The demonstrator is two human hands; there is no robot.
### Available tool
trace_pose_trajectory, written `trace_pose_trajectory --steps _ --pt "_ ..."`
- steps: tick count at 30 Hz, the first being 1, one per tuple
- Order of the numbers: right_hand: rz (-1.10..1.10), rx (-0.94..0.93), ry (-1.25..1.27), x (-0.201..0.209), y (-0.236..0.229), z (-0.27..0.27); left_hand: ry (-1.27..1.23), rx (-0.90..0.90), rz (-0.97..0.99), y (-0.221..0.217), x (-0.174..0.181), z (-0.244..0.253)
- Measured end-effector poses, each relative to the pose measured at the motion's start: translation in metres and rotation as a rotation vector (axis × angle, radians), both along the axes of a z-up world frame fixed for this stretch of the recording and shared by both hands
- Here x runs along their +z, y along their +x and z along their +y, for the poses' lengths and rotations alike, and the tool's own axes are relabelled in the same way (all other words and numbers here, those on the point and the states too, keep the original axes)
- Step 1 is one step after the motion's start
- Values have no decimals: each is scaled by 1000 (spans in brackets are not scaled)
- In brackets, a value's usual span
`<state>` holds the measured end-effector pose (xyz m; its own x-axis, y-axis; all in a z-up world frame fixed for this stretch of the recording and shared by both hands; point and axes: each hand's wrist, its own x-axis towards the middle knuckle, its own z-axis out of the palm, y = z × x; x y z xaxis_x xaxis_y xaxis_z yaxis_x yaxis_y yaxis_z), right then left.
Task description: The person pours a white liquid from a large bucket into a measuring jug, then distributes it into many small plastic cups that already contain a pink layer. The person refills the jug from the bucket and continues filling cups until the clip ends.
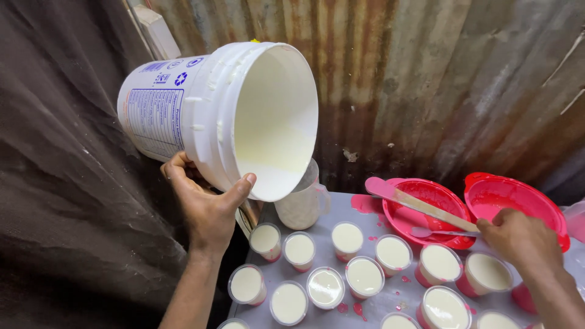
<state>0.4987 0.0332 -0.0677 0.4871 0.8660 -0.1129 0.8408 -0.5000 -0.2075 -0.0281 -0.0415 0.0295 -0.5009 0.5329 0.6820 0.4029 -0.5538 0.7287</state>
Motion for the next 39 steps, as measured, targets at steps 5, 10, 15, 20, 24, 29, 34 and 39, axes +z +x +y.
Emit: trace_pose_trajectory --steps 5,10,15,20,24,29,34,39 --pt "-17 128 70 37 -66 -3 19 46 -32 5 -6 2" --pt "618 483 102 47 -186 11 -18 96 -137 13 -5 2" --pt "555 558 -5 2 -261 59 102 2 -328 7 -6 13" --pt "840 436 133 -47 -281 100 137 -42 -401 -24 -4 23" --pt "945 394 205 -30 -256 104 141 -73 -528 -35 6 22" --pt "948 376 335 39 -220 84 92 -98 -656 -50 4 31" --pt "772 343 343 103 -177 56 -85 -134 -911 -63 -4 51" --pt "760 231 419 144 -151 13 -166 -142 -917 -50 12 47"
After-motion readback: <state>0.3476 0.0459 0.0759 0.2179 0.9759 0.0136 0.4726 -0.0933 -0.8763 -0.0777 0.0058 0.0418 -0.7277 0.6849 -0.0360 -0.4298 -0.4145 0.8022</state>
